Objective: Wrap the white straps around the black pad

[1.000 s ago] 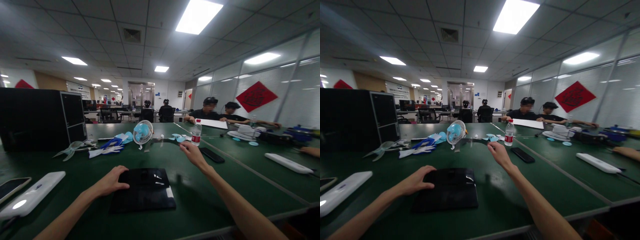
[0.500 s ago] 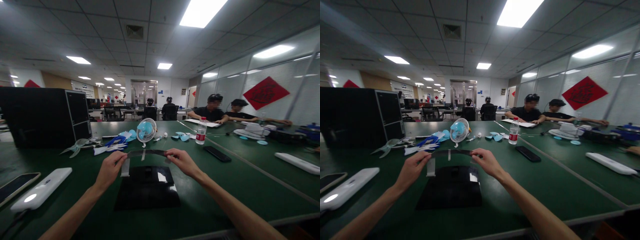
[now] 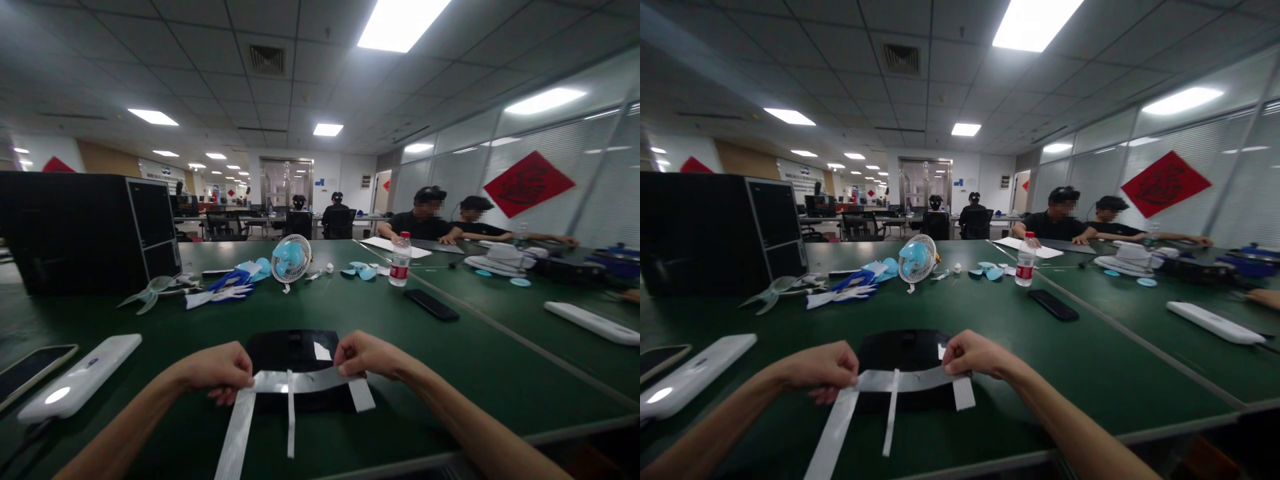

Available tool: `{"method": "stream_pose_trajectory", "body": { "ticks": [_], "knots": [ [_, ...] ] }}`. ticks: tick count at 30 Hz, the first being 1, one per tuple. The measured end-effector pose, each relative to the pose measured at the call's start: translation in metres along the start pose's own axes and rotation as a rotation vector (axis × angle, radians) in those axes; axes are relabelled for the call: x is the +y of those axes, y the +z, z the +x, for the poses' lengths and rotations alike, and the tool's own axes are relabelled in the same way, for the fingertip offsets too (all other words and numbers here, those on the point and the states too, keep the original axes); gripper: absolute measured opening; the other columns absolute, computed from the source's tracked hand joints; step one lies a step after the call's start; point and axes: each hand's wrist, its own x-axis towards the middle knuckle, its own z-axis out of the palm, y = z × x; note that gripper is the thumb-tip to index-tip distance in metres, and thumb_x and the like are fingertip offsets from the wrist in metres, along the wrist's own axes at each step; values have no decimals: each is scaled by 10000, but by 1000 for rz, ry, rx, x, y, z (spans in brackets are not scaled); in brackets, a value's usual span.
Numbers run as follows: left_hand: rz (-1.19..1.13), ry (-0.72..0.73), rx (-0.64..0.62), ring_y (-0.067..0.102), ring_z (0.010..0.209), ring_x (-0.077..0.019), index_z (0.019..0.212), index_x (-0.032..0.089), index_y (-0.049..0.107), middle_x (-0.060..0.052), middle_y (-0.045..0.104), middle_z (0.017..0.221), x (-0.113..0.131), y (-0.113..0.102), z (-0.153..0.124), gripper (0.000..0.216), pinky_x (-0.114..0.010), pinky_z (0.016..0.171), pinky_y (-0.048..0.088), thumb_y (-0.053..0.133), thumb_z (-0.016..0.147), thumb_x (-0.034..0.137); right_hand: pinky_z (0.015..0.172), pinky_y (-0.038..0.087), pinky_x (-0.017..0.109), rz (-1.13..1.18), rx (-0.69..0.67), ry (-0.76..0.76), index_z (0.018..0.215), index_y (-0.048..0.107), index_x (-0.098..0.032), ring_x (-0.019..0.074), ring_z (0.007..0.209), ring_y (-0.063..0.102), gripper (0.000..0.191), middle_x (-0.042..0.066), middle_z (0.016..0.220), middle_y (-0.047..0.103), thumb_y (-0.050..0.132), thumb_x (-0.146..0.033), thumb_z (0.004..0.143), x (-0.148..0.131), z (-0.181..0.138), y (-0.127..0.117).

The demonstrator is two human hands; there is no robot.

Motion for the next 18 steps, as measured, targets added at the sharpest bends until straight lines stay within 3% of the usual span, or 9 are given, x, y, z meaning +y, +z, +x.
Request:
{"method": "stream_pose_trajectory", "body": {
  "ticks": [8,12,18],
  "knots": [
    [224,-6,79,491,547,-98,742,163,655,30,572,626,-7,-1,11,263,-209,494,330,613,720,421,621,442,236,-366,89,-45,899,678,-132,136,714,595,182,26,816,664,627,-204,739,3,6,9],
    [369,26,130,526,668,-127,774,178,671,22,600,727,-2,0,8,243,-229,570,357,592,730,404,621,438,243,-472,122,-66,904,680,-140,144,727,598,184,36,848,671,609,-218,753,-2,2,12],
    [502,30,152,524,684,-138,806,178,649,12,588,766,3,3,5,238,-234,572,363,573,757,399,630,431,239,-569,121,-77,924,668,-150,138,745,586,193,36,882,657,594,-247,775,-8,-4,14]
  ]
}}
